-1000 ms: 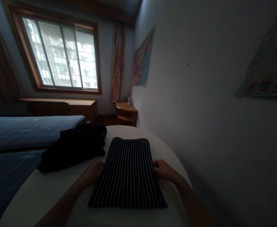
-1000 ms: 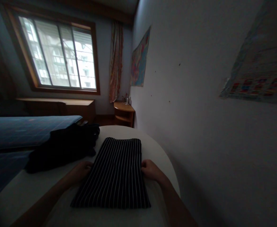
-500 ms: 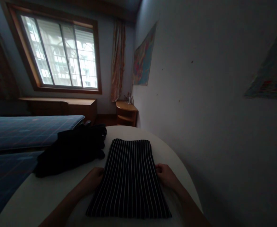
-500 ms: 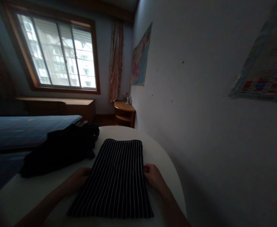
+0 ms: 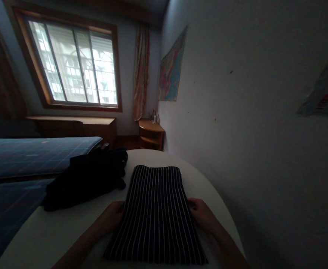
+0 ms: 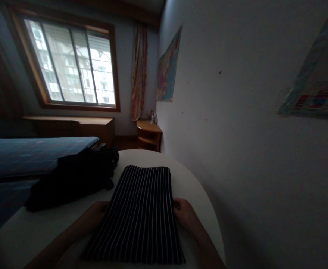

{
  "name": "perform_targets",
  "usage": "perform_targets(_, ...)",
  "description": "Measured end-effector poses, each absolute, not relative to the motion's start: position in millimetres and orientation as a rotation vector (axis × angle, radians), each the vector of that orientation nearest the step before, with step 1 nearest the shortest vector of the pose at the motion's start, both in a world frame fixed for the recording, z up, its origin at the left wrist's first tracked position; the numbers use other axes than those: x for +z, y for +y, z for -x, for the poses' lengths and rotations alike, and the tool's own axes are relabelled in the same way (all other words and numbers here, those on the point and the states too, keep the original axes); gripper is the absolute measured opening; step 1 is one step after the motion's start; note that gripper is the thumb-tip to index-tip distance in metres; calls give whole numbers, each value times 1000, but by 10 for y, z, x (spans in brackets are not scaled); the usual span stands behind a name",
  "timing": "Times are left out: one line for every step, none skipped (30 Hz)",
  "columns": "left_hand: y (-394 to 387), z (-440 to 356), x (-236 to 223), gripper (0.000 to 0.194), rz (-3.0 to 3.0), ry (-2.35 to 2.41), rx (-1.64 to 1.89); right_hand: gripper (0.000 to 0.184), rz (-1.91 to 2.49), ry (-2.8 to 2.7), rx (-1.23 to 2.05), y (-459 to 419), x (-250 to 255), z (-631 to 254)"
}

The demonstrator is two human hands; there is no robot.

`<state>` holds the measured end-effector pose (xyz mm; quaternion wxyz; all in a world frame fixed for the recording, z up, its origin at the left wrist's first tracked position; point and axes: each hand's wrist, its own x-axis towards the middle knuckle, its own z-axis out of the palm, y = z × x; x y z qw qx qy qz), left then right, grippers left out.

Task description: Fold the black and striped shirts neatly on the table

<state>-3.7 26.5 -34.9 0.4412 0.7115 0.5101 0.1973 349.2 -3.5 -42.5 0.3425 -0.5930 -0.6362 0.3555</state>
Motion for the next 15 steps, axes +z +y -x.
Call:
perform_targets(263,38,-353,35,-1773,1292,499,39,1556,-1655,909,-37,-427,-3491)
perform_targets(263,44,-363,34,-1789,1335,512,39,1568,-1659,894,-38,-427,-3491)
perform_targets(268,57,-381,33,-1810,1385,524,39,1575,-1665,881,-40,-427,-3494)
perform_targets(274,76,-404,31,-1831,1434,529,38,1577,-1671,872,-41,-427,-3500)
perform_targets(283,100,-430,29,-1849,1479,526,38,1579,-1675,864,-42,-428,-3510)
perform_targets(292,125,-456,28,-1860,1521,514,38,1590,-1673,850,-42,-430,-3524)
perform_targets(301,151,-479,27,-1862,1561,495,38,1620,-1660,827,-42,-433,-3540)
perform_targets(307,174,-496,27,-1859,1594,476,39,1667,-1638,795,-42,-437,-3556)
perform_targets(311,192,-504,28,-1857,1624,456,40,1721,-1614,759,-43,-440,-3571)
perform_targets(311,204,-505,28,-1857,1652,440,40,1771,-1597,728,-45,-443,-3584)
perform_targets(309,211,-498,28,-1862,1674,429,40,1815,-1585,706,-47,-444,-3592)
perform_targets(304,212,-486,28,-1870,1692,420,40,1846,-1581,695,-50,-444,-3595)
perform_targets(297,210,-471,28,-1884,1707,412,40,1865,-1585,691,-53,-443,-3594)
perform_targets(290,206,-455,28,-1903,1722,404,39,1874,-1594,687,-55,-442,-3590)
perform_targets(283,200,-441,29,-1920,1737,395,39,1880,-1604,681,-56,-443,-3584)
